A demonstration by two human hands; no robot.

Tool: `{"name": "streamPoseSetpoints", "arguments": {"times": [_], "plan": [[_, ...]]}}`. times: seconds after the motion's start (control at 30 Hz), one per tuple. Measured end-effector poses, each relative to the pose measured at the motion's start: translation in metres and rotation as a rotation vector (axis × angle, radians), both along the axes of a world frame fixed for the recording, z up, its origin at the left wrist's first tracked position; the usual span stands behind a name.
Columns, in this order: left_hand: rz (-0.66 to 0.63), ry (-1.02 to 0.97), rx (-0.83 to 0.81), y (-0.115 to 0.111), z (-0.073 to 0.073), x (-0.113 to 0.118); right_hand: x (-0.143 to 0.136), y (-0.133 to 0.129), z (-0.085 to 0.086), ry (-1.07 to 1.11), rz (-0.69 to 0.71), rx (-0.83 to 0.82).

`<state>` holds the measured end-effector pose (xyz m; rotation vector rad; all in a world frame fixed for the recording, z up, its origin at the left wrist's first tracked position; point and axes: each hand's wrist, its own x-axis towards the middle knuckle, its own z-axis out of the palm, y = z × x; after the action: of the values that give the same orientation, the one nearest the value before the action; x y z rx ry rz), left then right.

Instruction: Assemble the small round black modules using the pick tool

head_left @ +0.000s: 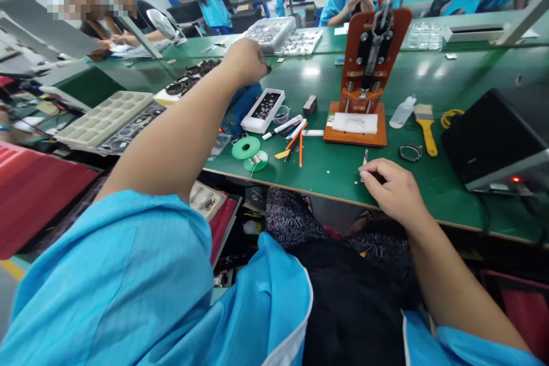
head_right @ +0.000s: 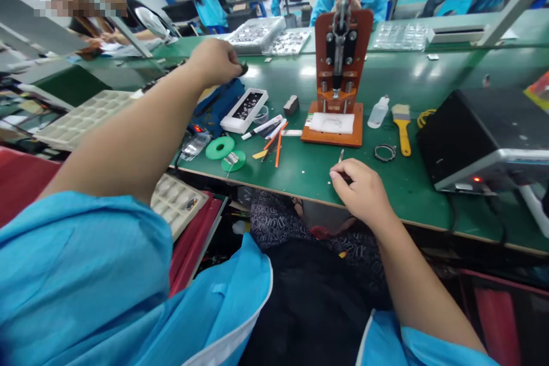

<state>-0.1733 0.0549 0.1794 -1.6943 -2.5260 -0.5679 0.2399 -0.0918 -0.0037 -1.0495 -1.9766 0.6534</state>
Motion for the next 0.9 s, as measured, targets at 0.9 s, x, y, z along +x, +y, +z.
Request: {"name": "streamPoseSetpoints", "arguments": {"times": [0.9], "plan": [[-0.631, -1.508, -0.003, -0.046, -0.147, 0.164, -0.005, 0.116, 0.024, -0.232, 0.213, 0.211]]}}
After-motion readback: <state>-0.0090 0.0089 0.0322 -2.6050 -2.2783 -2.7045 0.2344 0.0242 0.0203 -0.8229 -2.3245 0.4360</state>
